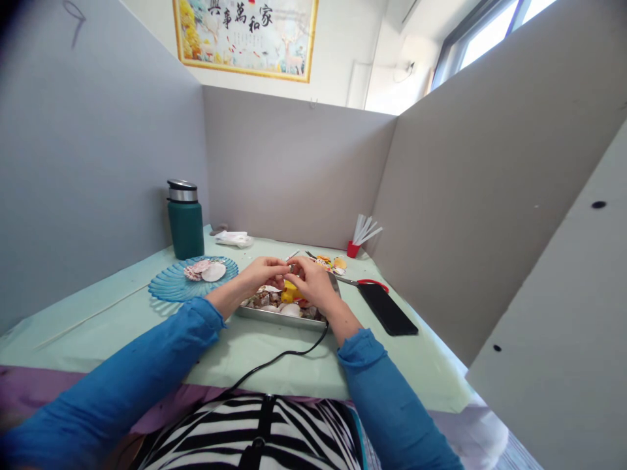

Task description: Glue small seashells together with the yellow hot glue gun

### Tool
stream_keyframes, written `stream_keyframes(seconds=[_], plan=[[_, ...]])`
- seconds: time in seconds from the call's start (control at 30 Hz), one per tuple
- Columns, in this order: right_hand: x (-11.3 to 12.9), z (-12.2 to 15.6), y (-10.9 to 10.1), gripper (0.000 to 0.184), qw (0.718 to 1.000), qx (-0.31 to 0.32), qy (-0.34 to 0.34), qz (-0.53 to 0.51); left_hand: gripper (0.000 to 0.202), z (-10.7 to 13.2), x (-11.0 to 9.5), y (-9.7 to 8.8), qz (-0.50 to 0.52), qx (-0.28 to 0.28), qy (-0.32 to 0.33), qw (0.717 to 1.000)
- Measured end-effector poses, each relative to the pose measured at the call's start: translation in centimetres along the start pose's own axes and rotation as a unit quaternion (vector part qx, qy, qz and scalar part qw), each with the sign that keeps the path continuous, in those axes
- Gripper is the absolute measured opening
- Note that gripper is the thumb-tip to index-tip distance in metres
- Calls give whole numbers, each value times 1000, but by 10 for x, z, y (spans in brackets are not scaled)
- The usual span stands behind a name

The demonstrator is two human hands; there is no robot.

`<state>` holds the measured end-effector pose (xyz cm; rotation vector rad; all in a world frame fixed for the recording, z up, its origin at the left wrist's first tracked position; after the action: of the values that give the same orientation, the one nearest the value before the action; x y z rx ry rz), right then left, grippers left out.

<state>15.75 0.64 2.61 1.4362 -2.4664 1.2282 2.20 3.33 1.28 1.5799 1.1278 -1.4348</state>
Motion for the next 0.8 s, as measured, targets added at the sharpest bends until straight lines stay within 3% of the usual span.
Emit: stream_keyframes(seconds=[0.8], plan=[[1, -1, -4, 14, 999, -37, 3, 40, 28, -2, 2, 0, -9, -5, 0, 1000]])
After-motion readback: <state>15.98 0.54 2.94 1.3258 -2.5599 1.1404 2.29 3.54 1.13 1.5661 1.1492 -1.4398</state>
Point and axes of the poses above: each hand's wrist, its own z-axis away from the middle knuckle, its own y-axis out of the palm, x = y × z, the point moved 5 cm from there along -z, towards the middle knuckle, and after that the axes turned 1 degree about -z, right-handed, at the moved point
